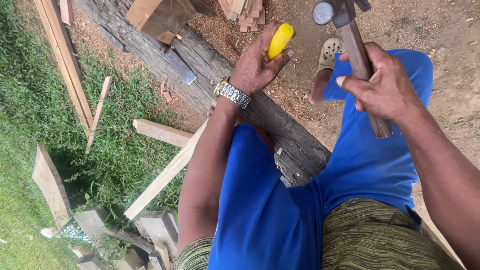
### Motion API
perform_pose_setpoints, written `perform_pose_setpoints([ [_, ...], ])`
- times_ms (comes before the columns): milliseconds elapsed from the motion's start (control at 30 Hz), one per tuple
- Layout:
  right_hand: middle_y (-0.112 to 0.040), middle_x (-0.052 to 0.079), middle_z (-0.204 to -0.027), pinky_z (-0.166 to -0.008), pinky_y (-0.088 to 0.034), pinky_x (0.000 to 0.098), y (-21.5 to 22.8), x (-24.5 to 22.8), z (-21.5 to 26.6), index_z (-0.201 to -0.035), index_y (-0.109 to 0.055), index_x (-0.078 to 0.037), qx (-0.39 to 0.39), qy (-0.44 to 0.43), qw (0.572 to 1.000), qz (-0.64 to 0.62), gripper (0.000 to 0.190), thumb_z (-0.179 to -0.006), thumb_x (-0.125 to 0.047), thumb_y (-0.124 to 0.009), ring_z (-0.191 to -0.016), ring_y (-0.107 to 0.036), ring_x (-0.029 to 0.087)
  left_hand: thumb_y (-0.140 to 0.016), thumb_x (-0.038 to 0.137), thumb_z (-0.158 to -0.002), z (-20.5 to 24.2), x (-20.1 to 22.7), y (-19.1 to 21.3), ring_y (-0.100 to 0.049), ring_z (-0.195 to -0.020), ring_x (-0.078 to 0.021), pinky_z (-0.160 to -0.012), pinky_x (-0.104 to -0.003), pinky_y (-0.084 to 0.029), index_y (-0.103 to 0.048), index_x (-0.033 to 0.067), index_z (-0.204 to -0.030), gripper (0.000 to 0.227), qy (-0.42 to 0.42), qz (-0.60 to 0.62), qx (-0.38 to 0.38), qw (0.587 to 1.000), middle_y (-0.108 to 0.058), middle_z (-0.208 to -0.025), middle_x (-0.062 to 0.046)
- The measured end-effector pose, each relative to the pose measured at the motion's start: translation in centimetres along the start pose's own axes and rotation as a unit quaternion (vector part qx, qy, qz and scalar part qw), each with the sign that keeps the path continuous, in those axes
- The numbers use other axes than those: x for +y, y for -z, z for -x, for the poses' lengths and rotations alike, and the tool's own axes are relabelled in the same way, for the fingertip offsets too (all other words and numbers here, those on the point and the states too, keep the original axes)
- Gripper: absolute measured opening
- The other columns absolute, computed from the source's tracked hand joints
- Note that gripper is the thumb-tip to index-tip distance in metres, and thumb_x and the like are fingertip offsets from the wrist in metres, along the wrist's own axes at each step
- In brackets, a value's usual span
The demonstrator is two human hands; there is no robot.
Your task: Using a hammer and a chisel-like tool to shape and join wooden planks on a log.
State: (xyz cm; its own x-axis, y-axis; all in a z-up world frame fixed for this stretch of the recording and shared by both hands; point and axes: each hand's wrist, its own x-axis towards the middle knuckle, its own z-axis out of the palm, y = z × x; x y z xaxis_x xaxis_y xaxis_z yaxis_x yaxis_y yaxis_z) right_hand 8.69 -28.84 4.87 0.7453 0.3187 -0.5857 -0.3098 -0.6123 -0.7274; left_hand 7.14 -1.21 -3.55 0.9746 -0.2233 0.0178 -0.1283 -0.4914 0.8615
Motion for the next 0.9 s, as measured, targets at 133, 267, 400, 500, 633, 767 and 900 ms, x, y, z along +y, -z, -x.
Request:
perform_pose_setpoints([
  [133,-0.062,0.004,-0.068,-0.045,-0.049,0.0322,-0.3,-0.1,0.0,-0.127,-0.059,-0.006,-0.001,0.004,1.0,-0.015,0.038,-0.092,-0.011,-0.071,-0.048,-0.059,0.012,-0.076,0.034,-0.1,0.2,-1.4,-0.8,-0.078,-0.097,-0.0287,-0.086,-0.04,-0.062,-0.048,0.0127,-0.142,0.055,0.061,0.009,-0.016,0.998,-0.073,-0.111,-0.012],
  [267,-0.061,0.003,-0.069,-0.044,-0.049,0.0324,-0.8,-0.9,-0.6,-0.127,-0.059,-0.008,-0.002,-0.001,0.999,-0.036,0.038,-0.092,-0.013,-0.072,-0.049,-0.058,0.012,-0.075,0.036,-0.103,-0.2,-2.3,-1.5,-0.076,-0.1,-0.0324,-0.086,-0.042,-0.062,-0.047,0.0122,-0.142,0.054,0.002,-0.018,0.002,1.0,-0.071,-0.116,-0.015],
  [400,-0.06,0.005,-0.07,-0.041,-0.047,0.0347,-1.8,-0.4,-1.8,-0.131,-0.058,-0.009,-0.041,-0.014,0.998,-0.05,0.041,-0.092,-0.011,-0.069,-0.048,-0.056,0.013,-0.074,0.04,-0.104,-0.6,-2.9,-2.0,-0.076,-0.097,-0.0318,-0.084,-0.044,-0.061,-0.047,0.0142,-0.14,0.052,0.03,-0.039,-0.025,0.998,-0.073,-0.112,-0.015],
  [500,-0.066,0.007,-0.07,-0.042,-0.05,0.036,-1.5,-0.7,-2.0,-0.128,-0.06,-0.008,-0.074,-0.02,0.997,0.03,0.039,-0.09,-0.009,-0.069,-0.046,-0.059,0.017,-0.071,0.044,-0.102,-0.6,-3.9,-2.5,-0.077,-0.089,-0.0284,-0.08,-0.043,-0.063,-0.036,0.0141,-0.152,0.069,0.064,-0.038,-0.043,0.996,-0.074,-0.109,-0.015],
  [633,-0.066,0.008,-0.071,-0.045,-0.051,0.0343,-0.9,-0.5,-1.3,-0.127,-0.059,-0.005,-0.054,0.021,0.997,0.048,0.041,-0.089,-0.01,-0.073,-0.048,-0.061,0.015,-0.072,0.045,-0.102,-0.2,-2.1,-1.9,-0.077,-0.08,-0.0286,-0.077,-0.043,-0.063,-0.032,0.0156,-0.155,0.073,0.11,-0.056,-0.07,0.99,-0.075,-0.1,-0.016],
  [767,-0.064,0.007,-0.07,-0.044,-0.052,0.0328,-0.8,-1.2,-1.0,-0.127,-0.059,-0.007,-0.025,-0.009,0.999,0.021,0.04,-0.09,-0.011,-0.072,-0.047,-0.06,0.014,-0.071,0.033,-0.104,-1.0,0.2,-1.4,-0.081,-0.085,-0.0249,-0.076,-0.04,-0.061,-0.041,0.0183,-0.147,0.055,0.057,0.013,-0.098,0.993,-0.077,-0.105,-0.011],
  [900,-0.061,0.006,-0.07,-0.043,-0.05,0.0308,-0.6,0.2,-0.3,-0.127,-0.059,-0.005,-0.021,0.016,0.999,-0.018,0.039,-0.091,-0.011,-0.073,-0.049,-0.058,0.011,-0.068,0.015,-0.092,-1.1,5.9,2.5,-0.074,-0.072,-0.026,-0.054,-0.041,-0.061,-0.046,0.0223,-0.146,0.059,0.127,-0.287,-0.176,0.933,-0.071,-0.1,-0.015],
])
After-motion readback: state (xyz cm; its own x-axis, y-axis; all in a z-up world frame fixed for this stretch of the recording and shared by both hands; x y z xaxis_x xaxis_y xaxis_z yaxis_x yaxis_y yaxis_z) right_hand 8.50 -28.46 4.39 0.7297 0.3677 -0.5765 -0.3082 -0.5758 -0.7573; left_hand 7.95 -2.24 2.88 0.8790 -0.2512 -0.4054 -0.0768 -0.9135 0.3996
